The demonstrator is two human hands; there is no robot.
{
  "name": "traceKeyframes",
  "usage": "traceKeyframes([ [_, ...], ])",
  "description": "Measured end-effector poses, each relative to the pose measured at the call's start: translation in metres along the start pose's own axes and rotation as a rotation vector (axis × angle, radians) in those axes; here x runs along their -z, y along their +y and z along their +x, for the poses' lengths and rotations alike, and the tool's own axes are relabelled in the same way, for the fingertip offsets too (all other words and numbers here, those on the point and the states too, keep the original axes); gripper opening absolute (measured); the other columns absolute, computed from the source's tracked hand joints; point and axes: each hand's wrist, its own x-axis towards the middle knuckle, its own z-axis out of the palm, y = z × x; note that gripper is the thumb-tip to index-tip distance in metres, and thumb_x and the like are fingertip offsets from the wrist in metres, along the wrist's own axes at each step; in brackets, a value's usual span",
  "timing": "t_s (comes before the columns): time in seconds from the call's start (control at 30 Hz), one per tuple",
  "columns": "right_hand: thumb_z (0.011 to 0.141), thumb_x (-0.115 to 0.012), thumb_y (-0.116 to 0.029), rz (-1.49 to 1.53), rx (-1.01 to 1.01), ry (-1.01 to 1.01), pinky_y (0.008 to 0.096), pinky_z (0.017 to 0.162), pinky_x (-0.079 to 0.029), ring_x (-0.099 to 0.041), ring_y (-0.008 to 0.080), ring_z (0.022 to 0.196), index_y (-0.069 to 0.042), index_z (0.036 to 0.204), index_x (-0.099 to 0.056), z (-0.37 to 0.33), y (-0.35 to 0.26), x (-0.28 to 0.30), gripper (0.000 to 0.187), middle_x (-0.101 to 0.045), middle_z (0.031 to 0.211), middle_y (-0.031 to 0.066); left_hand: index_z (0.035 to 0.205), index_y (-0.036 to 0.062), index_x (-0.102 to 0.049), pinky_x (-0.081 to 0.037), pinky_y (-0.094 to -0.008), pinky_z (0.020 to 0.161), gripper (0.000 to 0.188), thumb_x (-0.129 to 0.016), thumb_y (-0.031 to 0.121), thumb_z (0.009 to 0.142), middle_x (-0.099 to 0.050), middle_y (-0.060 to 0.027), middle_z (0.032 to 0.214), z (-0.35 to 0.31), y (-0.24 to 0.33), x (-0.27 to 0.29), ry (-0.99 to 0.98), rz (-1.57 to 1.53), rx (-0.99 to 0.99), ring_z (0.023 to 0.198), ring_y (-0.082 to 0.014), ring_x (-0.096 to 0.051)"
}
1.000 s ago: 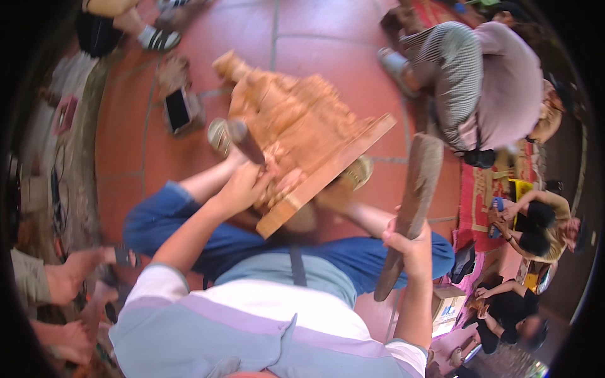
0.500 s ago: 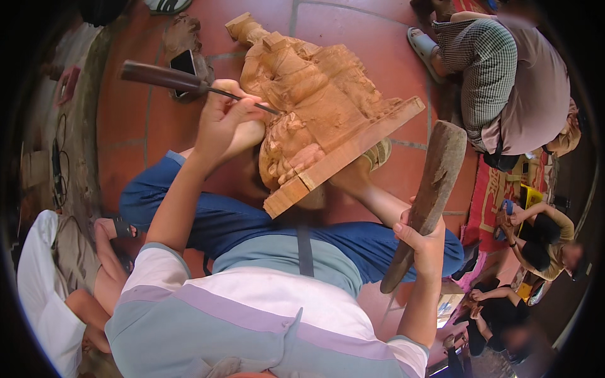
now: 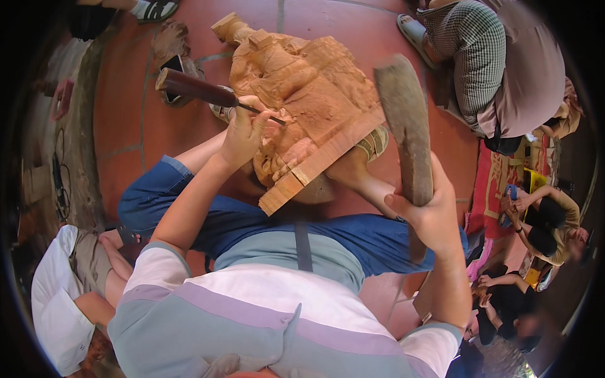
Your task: The person sits on the floor and carves a wooden figure using a chisel and mallet. They occasionally pause to adjust the wood or switch tools, continuing to shape the piece with repeated strikes.
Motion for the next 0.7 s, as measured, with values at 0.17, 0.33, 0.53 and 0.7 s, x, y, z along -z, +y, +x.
traceKeyframes([
  [0.17,0.066,-0.074,0.000,-0.235,0.204,-0.043,0.0243,0.065,-0.044,-0.054,0.0083,0.069,-0.003,0.111,-0.055,0.016,-0.044,0.001,0.049,-0.058,0.076,0.0027,0.109,0.0014,-0.031,-0.058,-0.0290,0.059,0.021,-0.047,0.001,0.096,-0.055,-0.0137,0.091,0.003,-0.005,-0.002,0.006,-0.011,-0.055,0.076,-0.0209,-0.068],
  [0.33,0.072,-0.069,0.002,-0.482,0.608,0.022,0.0239,0.068,-0.045,-0.052,0.0063,0.074,-0.004,0.122,-0.052,0.039,-0.096,-0.003,0.054,-0.056,0.080,-0.0003,0.111,0.0023,-0.034,-0.053,-0.0322,0.059,0.025,-0.051,0.001,0.094,-0.056,-0.0138,0.090,0.013,0.010,0.003,-0.106,0.206,-0.149,0.074,-0.0236,-0.068],
  [0.53,0.073,-0.067,0.004,-0.927,0.824,0.181,0.0319,0.075,-0.049,-0.064,0.0242,0.082,-0.006,0.121,-0.053,0.061,-0.112,-0.005,0.051,-0.064,0.091,0.0129,0.112,0.0060,-0.045,-0.049,-0.0463,0.065,0.025,-0.057,0.009,0.090,-0.061,-0.0195,0.088,0.020,0.029,0.001,-0.243,0.334,-0.057,0.081,-0.0420,-0.061],
  [0.7,0.073,-0.066,0.003,-0.272,0.580,0.219,0.0350,0.074,-0.049,-0.061,0.0369,0.086,-0.010,0.118,-0.055,0.052,-0.091,0.013,0.048,-0.062,0.092,0.0184,0.108,0.0052,-0.045,-0.049,-0.0482,0.065,0.022,-0.057,0.013,0.091,-0.060,-0.0191,0.089,0.024,0.025,-0.002,-0.262,0.356,-0.092,0.080,-0.0424,-0.060],
])
